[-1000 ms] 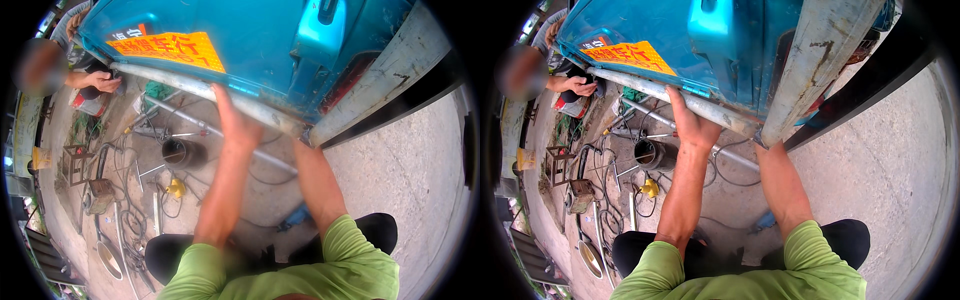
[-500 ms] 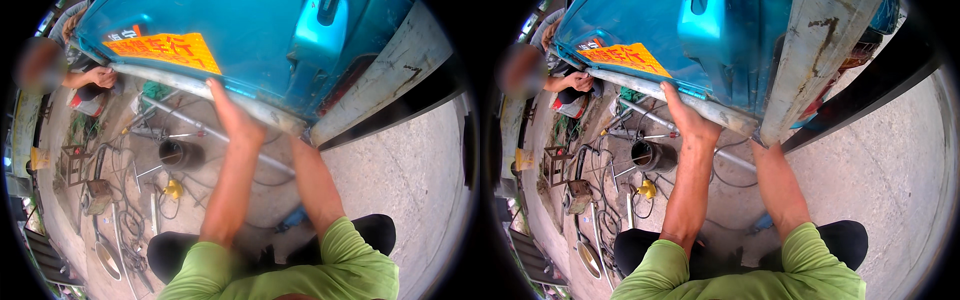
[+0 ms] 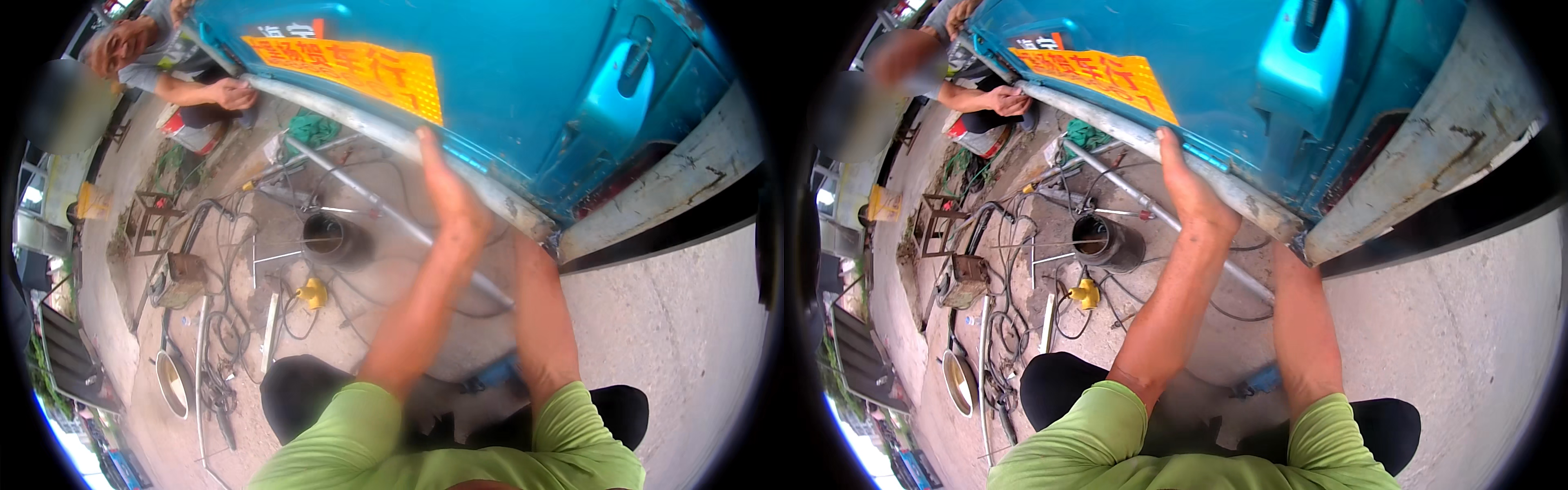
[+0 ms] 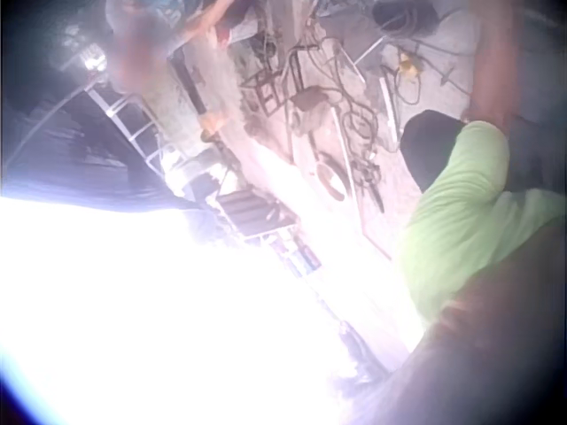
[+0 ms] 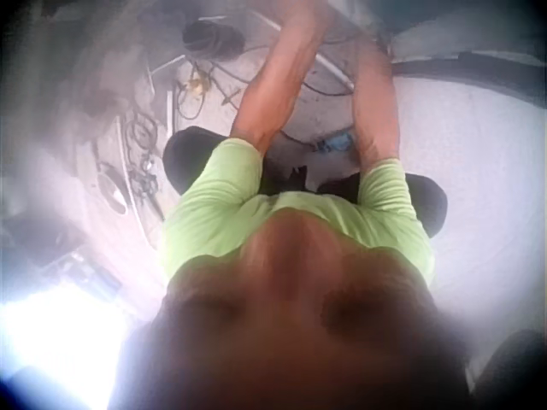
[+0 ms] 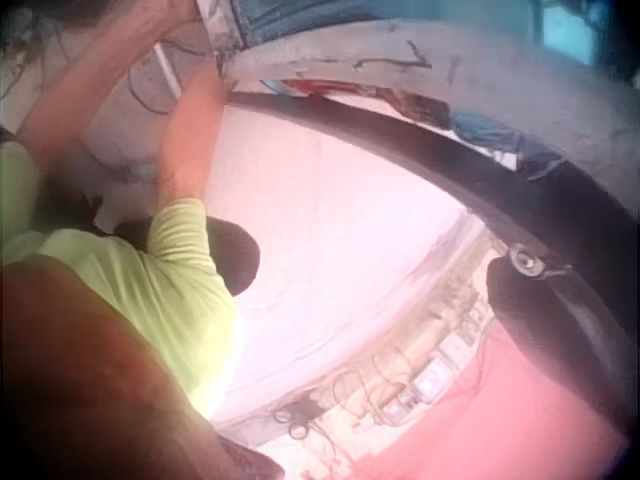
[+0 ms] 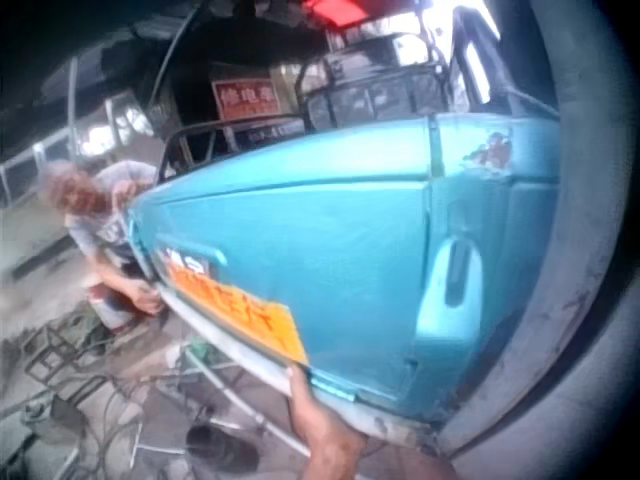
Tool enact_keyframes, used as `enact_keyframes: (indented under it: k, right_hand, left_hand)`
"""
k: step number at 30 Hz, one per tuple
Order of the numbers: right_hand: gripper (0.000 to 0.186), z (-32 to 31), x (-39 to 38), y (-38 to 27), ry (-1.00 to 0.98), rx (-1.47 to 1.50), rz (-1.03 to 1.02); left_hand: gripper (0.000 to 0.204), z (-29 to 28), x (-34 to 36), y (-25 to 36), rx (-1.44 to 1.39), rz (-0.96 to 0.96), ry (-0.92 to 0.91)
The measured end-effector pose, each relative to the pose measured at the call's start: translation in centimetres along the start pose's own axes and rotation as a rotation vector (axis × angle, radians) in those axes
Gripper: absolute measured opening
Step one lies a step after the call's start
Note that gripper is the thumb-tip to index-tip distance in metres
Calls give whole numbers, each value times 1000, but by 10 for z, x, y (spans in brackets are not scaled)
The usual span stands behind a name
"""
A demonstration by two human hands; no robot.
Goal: The person repairs a vehicle frame by applying sealant to a blue metal body panel and then arranging and picking up metal tubes on the ground.
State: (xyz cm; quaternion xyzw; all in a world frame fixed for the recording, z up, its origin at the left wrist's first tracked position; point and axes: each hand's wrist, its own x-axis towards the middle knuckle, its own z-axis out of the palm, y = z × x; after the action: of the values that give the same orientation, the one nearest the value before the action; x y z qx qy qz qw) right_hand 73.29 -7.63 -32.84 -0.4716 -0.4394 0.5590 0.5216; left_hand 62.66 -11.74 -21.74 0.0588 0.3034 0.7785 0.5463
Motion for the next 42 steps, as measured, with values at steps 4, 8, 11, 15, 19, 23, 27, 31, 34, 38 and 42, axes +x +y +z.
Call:
enact_keyframes:
  k: [4, 8, 11, 15, 19, 23, 27, 31, 34, 38, 42]
  right_hand:
    - [58, 0, -7, -6, -9, -12, 6]
    - [58, 4, -10, -6, -26, -10, 12]
    - [58, 5, -11, -7, -32, -2, 18]
    - [58, 5, -11, -7, -36, -3, 15]
    - [58, 4, -12, -7, -33, -3, 12]
    - [58, 7, -12, -7, -35, -5, 11]
    - [58, 9, -13, -6, -36, -4, 9]
    - [58, 4, -13, -7, -18, -3, 5]
    - [58, 2, -9, -5, -12, 1, -1]
    - [58, 13, -5, 3, -33, 3, 1]
    - [58, 14, 0, 2, -35, 23, 5]
  left_hand:
    - [65, 4, -7, 8, -80, -46, -63]
    - [62, 4, -8, 12, -95, -50, -37]
    - [65, 1, -4, 8, -125, -40, -58]
    - [67, -3, 2, 1, -160, -26, -83]
    - [65, -1, 0, 2, -165, -45, -80]
    - [64, 0, -1, 4, -158, -51, -56]
    - [66, -2, -2, 7, -148, -32, -72]
    - [66, 5, -7, 9, -137, -62, -65]
    - [64, 10, -11, 7, -99, -64, -41]
    - [60, -3, 1, 5, -48, -36, -18]
    - [57, -9, 9, -1, -43, 12, -57]
